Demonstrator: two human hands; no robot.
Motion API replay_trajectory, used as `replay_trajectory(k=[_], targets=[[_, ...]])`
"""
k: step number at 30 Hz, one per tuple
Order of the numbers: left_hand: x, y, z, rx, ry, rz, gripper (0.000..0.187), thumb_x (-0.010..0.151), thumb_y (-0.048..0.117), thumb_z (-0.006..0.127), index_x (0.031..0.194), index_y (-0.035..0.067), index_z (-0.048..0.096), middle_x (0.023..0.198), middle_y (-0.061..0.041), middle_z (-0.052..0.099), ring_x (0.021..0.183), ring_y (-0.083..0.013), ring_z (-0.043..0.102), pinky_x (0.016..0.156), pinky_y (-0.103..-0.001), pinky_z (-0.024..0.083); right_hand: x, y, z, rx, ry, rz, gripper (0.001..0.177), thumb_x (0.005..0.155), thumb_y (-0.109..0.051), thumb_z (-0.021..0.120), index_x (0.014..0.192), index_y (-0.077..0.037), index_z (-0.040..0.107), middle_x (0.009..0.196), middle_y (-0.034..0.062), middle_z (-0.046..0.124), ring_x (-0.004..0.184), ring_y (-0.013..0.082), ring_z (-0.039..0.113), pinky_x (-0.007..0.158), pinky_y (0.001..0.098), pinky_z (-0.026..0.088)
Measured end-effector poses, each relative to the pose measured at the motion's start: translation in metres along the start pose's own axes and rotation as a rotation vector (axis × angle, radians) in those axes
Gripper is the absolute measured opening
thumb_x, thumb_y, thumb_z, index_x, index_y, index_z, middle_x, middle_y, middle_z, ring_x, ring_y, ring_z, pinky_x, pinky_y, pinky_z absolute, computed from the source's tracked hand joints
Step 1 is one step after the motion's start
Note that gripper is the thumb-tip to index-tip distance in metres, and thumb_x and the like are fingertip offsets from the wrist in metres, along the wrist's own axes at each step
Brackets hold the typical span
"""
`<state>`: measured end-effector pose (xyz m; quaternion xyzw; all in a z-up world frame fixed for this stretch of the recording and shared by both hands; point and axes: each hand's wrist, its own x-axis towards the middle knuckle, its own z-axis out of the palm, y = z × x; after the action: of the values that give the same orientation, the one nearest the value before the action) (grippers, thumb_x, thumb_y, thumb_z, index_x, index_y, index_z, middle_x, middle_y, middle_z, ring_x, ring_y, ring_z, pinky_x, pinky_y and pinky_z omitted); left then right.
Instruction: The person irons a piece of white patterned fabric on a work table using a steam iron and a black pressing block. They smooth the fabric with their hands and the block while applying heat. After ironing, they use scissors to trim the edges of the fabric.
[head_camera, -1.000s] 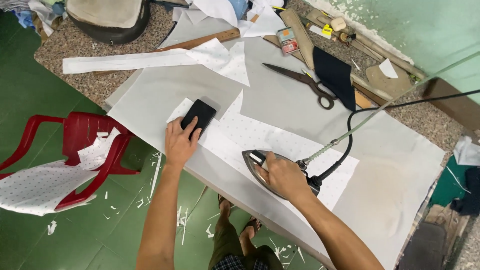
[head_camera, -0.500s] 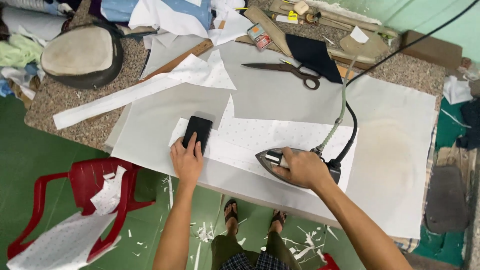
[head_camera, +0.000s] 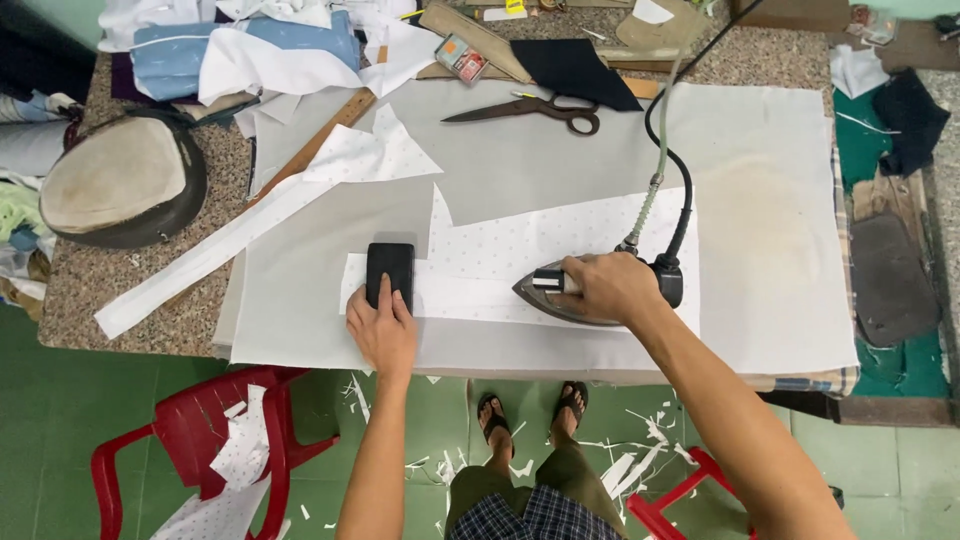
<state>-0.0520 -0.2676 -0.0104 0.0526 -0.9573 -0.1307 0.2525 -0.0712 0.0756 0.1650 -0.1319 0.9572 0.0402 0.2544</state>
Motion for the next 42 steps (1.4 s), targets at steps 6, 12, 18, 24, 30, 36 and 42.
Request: replay_trajectory(k=[6, 12, 18, 24, 30, 36, 42], targets=[[0.000, 0.000, 0.000, 0.007, 0.008, 0.006, 0.030, 0.108, 0.030, 0.056, 0.132, 0.022, 0.072, 0.124, -0.013, 0.060, 0.121, -0.0316, 0.054, 0.095, -0.043, 0.043, 0.002, 0.003, 0.008, 0.023, 0.026, 0.009, 0.044, 0.092, -0.061, 0.060, 0.118, -0.025, 0.063, 0.113, 0.0011, 0.078, 0.100, 0.0229, 0.076, 0.091, 0.0351, 0.061], [-0.002, -0.001, 0.004, 0.017, 0.006, -0.001, 0.030, 0.109, 0.032, 0.055, 0.132, 0.024, 0.073, 0.126, -0.013, 0.060, 0.123, -0.0303, 0.053, 0.097, -0.043, 0.042, 0.004, 0.005, 0.015, 0.037, 0.037, 0.006, 0.043, 0.091, -0.060, 0.061, 0.117, -0.025, 0.064, 0.113, 0.0011, 0.078, 0.099, 0.0233, 0.077, 0.089, 0.0354, 0.061], [-0.001, 0.002, 0.001, 0.020, 0.002, -0.011, 0.030, 0.109, 0.032, 0.055, 0.131, 0.023, 0.073, 0.125, -0.013, 0.060, 0.122, -0.0293, 0.054, 0.097, -0.042, 0.042, 0.002, 0.006, 0.013, 0.053, 0.065, -0.030, 0.041, 0.089, -0.056, 0.065, 0.112, -0.022, 0.064, 0.110, 0.0052, 0.078, 0.095, 0.0269, 0.077, 0.087, 0.0376, 0.062], [-0.001, 0.002, 0.000, 0.014, -0.004, -0.012, 0.030, 0.109, 0.032, 0.055, 0.131, 0.023, 0.073, 0.125, -0.013, 0.060, 0.121, -0.0300, 0.055, 0.096, -0.043, 0.043, 0.005, 0.009, 0.016, 0.052, 0.084, -0.047, 0.040, 0.089, -0.056, 0.064, 0.109, -0.022, 0.064, 0.106, 0.0052, 0.079, 0.093, 0.0266, 0.077, 0.085, 0.0375, 0.062], [0.003, 0.007, -0.011, 0.012, -0.096, -0.023, 0.049, 0.099, 0.052, 0.066, 0.137, 0.023, 0.069, 0.131, -0.016, 0.056, 0.122, -0.0309, 0.050, 0.099, -0.045, 0.040, 0.005, 0.013, 0.016, 0.068, 0.078, -0.082, 0.044, 0.089, -0.059, 0.061, 0.112, -0.021, 0.065, 0.101, 0.0057, 0.079, 0.090, 0.0262, 0.078, 0.083, 0.0380, 0.062], [0.011, 0.012, -0.020, 0.018, -0.277, -0.031, 0.060, 0.092, 0.039, 0.076, 0.145, 0.015, 0.062, 0.131, -0.021, 0.054, 0.120, -0.0360, 0.050, 0.099, -0.047, 0.041, 0.009, 0.027, 0.015, 0.304, 0.035, -0.185, 0.053, 0.087, -0.053, 0.062, 0.124, -0.015, 0.062, 0.111, 0.0128, 0.077, 0.100, 0.0343, 0.075, 0.089, 0.0468, 0.061], [0.038, 0.058, -0.059, -0.145, -0.951, 0.196, 0.068, 0.097, 0.017, 0.064, 0.159, 0.032, 0.040, 0.159, -0.018, 0.040, 0.149, -0.0332, 0.034, 0.126, -0.051, 0.015, 0.005, 0.036, 0.013, 0.357, 0.001, -0.376, 0.055, 0.100, -0.045, 0.054, 0.138, -0.005, 0.051, 0.122, 0.0213, 0.070, 0.112, 0.0399, 0.070, 0.095, 0.0505, 0.057]])
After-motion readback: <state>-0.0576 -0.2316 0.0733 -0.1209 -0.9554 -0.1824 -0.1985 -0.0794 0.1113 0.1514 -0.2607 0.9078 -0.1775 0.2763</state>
